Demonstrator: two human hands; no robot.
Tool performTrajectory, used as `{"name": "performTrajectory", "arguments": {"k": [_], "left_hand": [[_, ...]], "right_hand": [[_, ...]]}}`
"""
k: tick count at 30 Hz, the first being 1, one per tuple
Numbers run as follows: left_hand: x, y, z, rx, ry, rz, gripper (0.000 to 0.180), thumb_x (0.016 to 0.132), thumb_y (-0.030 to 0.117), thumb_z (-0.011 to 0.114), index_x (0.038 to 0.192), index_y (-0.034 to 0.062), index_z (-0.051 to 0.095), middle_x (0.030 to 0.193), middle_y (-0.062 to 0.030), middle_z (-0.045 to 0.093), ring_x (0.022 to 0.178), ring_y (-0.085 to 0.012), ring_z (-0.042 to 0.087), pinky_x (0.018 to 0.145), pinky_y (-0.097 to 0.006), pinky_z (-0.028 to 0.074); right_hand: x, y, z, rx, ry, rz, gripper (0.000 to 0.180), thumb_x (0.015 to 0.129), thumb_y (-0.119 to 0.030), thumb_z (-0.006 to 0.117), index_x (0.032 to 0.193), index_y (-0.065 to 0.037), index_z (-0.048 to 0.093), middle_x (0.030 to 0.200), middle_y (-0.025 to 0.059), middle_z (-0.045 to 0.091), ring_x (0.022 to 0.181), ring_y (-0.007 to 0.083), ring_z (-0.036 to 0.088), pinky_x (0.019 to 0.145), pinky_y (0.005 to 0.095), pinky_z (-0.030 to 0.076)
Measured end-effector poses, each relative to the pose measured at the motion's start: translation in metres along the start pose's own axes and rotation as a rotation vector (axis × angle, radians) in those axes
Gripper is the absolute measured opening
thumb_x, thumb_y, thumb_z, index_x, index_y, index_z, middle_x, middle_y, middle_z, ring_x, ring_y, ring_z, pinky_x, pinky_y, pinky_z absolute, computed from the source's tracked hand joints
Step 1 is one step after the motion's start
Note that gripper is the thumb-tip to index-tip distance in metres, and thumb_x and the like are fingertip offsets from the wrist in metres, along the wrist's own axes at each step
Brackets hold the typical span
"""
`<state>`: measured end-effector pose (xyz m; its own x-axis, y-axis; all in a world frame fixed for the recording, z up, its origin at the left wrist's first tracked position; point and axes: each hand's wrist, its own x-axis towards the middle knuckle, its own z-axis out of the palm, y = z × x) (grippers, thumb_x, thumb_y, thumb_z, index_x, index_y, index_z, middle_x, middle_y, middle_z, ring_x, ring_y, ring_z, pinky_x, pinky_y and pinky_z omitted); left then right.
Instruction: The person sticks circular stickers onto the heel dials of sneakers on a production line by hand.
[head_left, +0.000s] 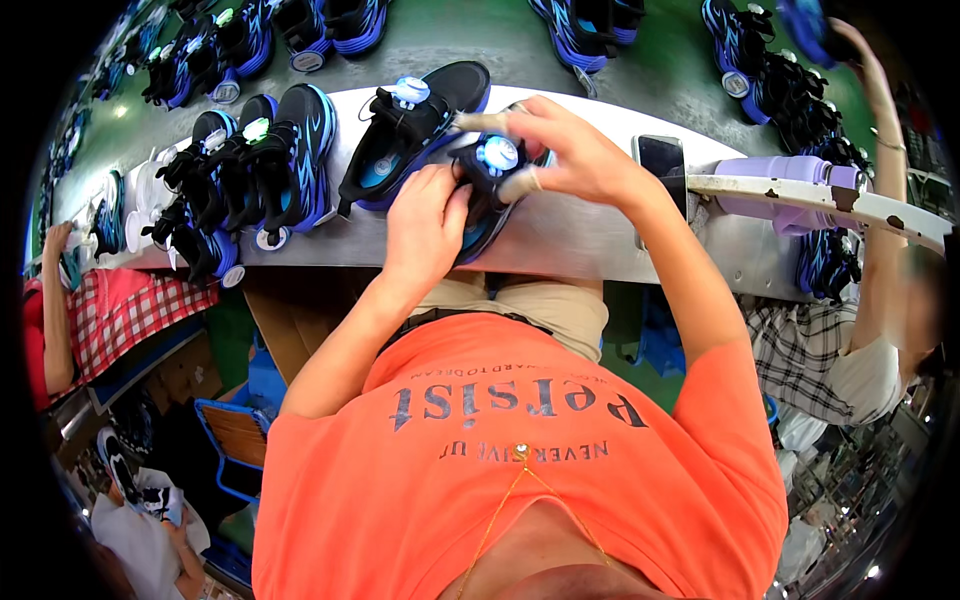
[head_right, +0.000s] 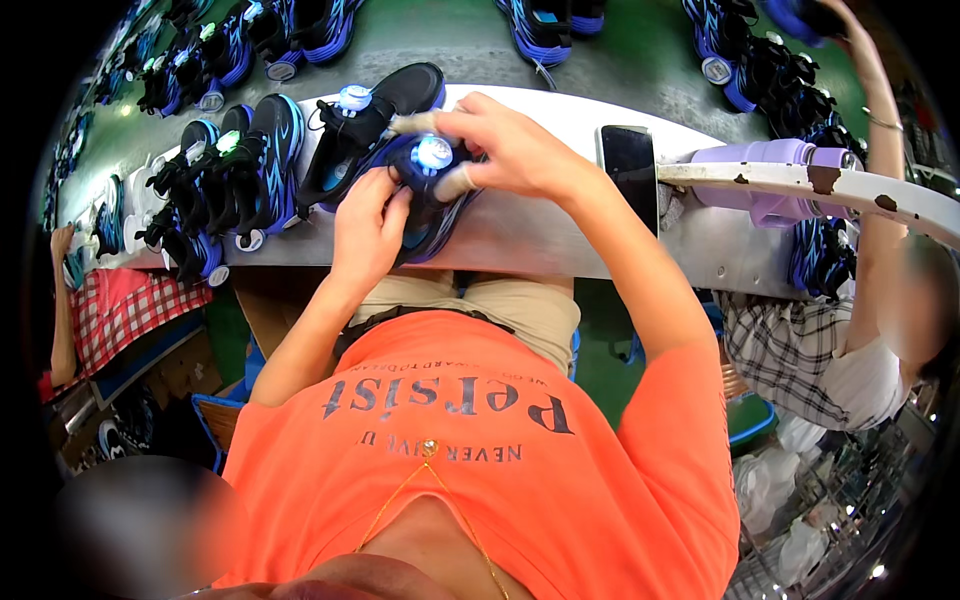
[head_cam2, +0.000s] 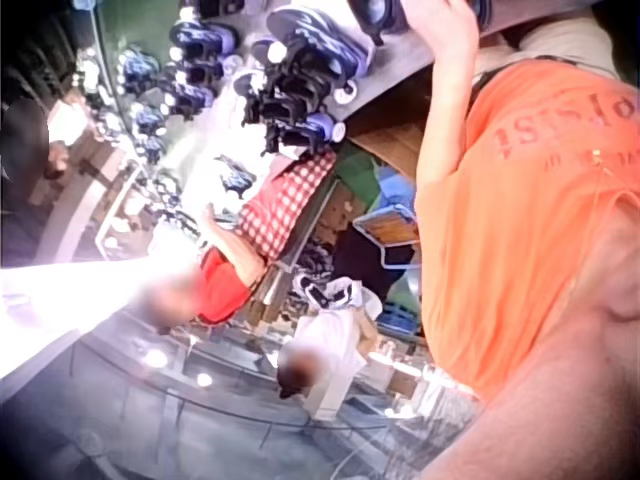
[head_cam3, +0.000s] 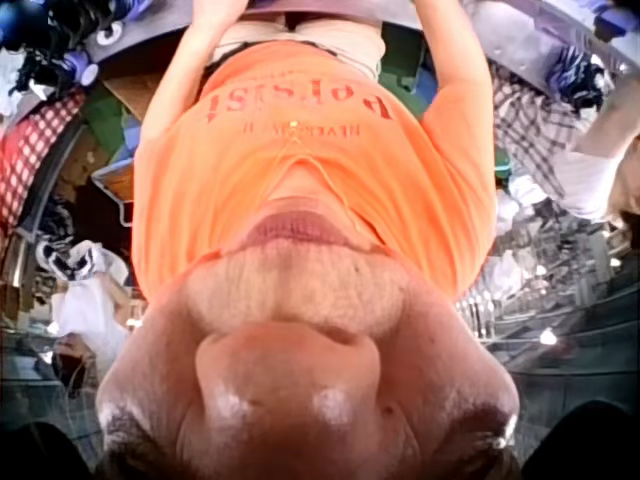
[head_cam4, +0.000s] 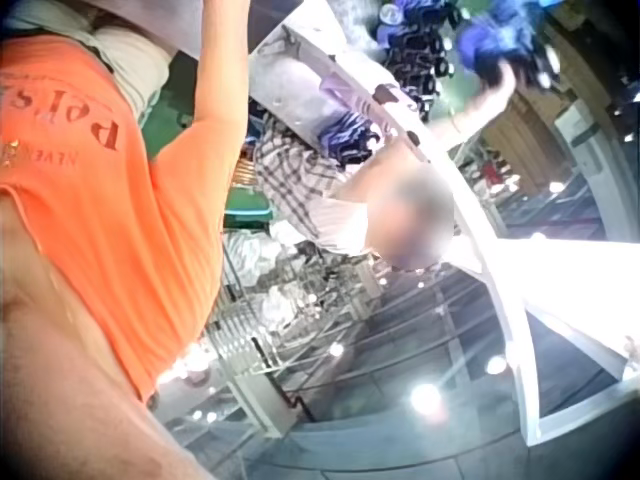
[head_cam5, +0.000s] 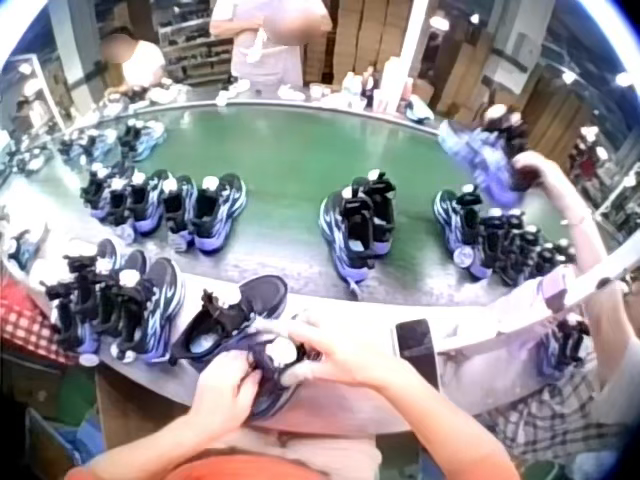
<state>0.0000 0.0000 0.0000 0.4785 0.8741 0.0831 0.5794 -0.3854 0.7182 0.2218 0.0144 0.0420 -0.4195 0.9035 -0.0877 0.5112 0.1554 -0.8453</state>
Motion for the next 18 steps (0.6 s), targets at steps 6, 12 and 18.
{"name": "performTrajectory", "arguments": {"k": [6, 12, 18], "left_hand": [[0.011, -0.011, -0.001, -0.166, 0.152, -0.125, 0.017, 0.086, 0.005, 0.057, 0.101, -0.0015, 0.063, 0.088, -0.0172, 0.063, 0.08, -0.0326, 0.061, 0.072, -0.037, 0.048], [0.006, 0.017, -0.022, -0.383, -0.087, -0.44, 0.018, 0.089, 0.019, 0.063, 0.09, 0.0016, 0.063, 0.078, 0.0, 0.063, 0.064, -0.0043, 0.051, 0.06, -0.021, 0.042], [0.009, 0.014, -0.022, -0.485, -0.435, -0.445, 0.027, 0.089, 0.027, 0.059, 0.083, 0.0014, 0.065, 0.064, -0.0052, 0.065, 0.055, -0.0072, 0.053, 0.05, -0.026, 0.04]], "right_hand": [[-0.002, -0.004, 0.017, -0.304, -0.096, -0.131, 0.044, 0.068, -0.016, 0.076, 0.107, -0.012, 0.056, 0.086, 0.0091, 0.058, 0.079, 0.0311, 0.061, 0.065, 0.0405, 0.048], [-0.015, -0.008, 0.025, -0.342, 0.024, -0.063, 0.045, 0.07, -0.011, 0.074, 0.111, -0.014, 0.055, 0.085, 0.0106, 0.058, 0.079, 0.0299, 0.061, 0.066, 0.0377, 0.049], [-0.029, -0.004, 0.021, 0.115, 0.094, -0.016, 0.037, 0.078, -0.014, 0.072, 0.114, -0.01, 0.063, 0.084, 0.0097, 0.059, 0.071, 0.0187, 0.052, 0.066, 0.0292, 0.046]]}}
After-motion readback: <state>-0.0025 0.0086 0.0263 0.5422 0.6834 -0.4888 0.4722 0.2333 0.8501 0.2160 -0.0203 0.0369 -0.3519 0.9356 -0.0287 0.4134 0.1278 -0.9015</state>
